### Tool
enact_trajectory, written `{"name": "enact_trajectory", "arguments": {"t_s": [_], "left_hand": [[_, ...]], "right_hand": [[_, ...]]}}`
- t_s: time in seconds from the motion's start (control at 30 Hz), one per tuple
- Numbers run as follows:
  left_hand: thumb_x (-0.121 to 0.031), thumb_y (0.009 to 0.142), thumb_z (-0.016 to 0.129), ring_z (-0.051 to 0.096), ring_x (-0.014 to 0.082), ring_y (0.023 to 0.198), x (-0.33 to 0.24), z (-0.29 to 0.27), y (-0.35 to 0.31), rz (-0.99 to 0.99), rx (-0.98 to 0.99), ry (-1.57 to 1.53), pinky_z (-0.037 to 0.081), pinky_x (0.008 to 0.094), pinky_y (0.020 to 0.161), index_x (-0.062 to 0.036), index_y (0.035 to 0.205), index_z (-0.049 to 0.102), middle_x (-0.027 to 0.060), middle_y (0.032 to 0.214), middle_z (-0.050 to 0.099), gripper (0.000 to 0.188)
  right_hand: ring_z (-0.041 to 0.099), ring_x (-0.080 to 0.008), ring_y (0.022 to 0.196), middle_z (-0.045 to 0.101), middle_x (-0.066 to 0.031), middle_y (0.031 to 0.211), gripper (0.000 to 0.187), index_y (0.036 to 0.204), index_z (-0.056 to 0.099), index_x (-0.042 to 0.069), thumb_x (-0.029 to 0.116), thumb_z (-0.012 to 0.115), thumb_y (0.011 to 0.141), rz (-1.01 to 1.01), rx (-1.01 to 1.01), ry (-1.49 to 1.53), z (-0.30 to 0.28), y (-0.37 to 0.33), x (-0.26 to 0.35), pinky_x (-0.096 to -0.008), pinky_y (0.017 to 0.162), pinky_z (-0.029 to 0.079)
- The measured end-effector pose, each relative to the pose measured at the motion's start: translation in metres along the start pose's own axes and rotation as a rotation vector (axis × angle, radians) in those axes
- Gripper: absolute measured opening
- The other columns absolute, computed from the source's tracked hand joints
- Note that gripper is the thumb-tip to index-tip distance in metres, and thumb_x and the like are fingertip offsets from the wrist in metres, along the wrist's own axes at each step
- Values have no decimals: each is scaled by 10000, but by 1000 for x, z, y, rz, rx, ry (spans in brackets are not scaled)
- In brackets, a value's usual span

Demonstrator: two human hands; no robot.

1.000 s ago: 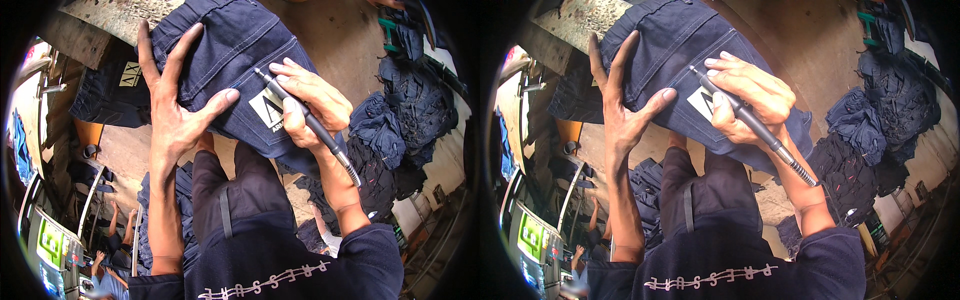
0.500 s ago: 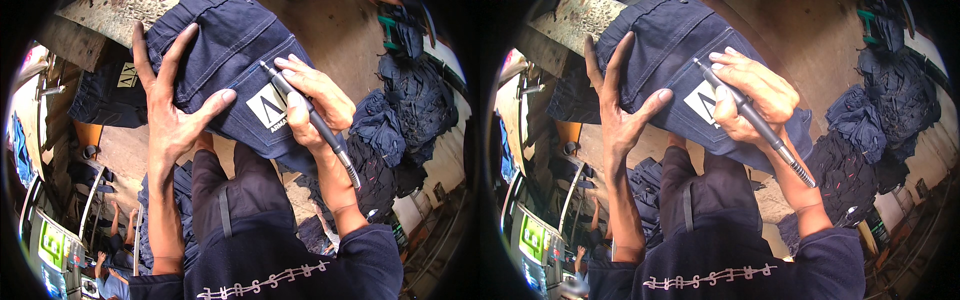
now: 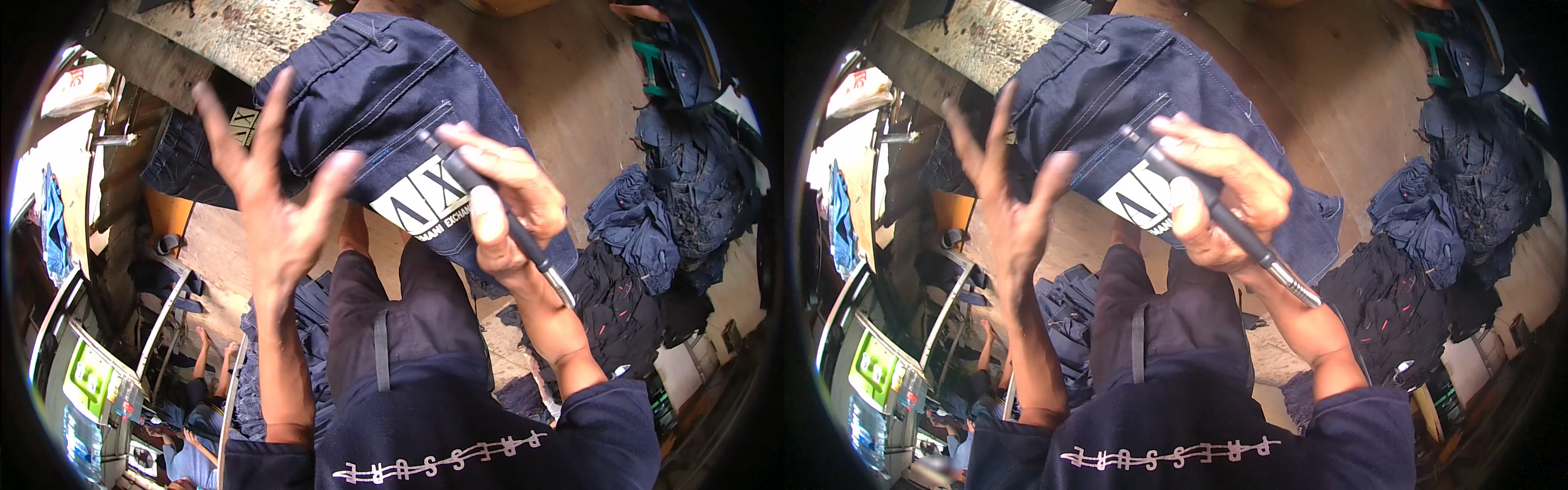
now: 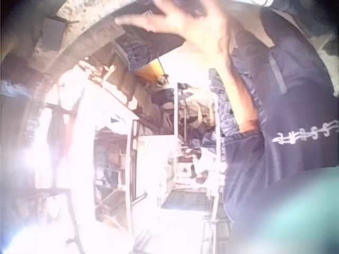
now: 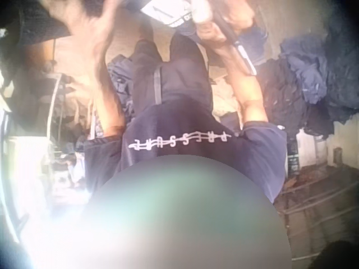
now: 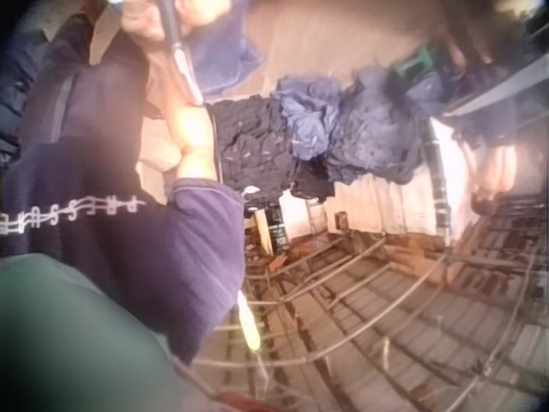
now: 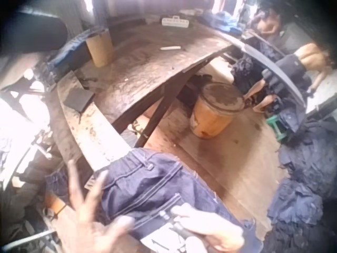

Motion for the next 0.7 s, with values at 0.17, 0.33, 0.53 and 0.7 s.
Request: {"name": "enact_trajectory", "arguments": {"t_s": [0.17, 0.33, 0.53, 0.7], "left_hand": [[-475, 701, 1029, 197, 476, 1682, 3, 43, 14, -118, 58, -492, 337, 553, 1322, -274, 1754, 365, 340, 1819, -84, 1261], [-432, 677, 1047, 232, 475, 1672, 12, 49, 8, -126, 69, -523, 369, 545, 1309, -269, 1756, 358, 347, 1811, -95, 1290], [-425, 664, 1052, 235, 479, 1670, 15, 52, 6, -140, 52, -609, 381, 556, 1306, -282, 1747, 378, 334, 1813, -100, 1283], [-425, 656, 1056, 239, 473, 1670, 15, 51, 8, -119, 46, -572, 385, 556, 1306, -296, 1744, 382, 329, 1815, -98, 1286]], "right_hand": [[811, -444, 1081, 800, -315, 1061, 302, 1091, 755, -140, 35, 644, 871, -154, 57, -233, 2, 5, -3, -577, 1079, 602], [815, -445, 1078, 803, -309, 1037, 323, 1074, 762, -131, 41, 665, 818, -180, 59, -274, 8, 4, -5, -578, 1070, 609], [821, -432, 1068, 810, -298, 1020, 301, 1042, 777, -120, 51, 671, 818, -185, 66, -293, 13, 6, -2, -572, 1066, 613], [819, -427, 1077, 810, -305, 1048, 304, 1054, 778, -122, 69, 688, 835, -171, 63, -298, 12, 6, -4, -563, 1072, 609]]}}
Point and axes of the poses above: each hand's wrist, its own y-axis towards the middle knuckle, its own z-axis out of the palm, x = y × z, the point moved 7 cm from there along y, towards the middle knuckle
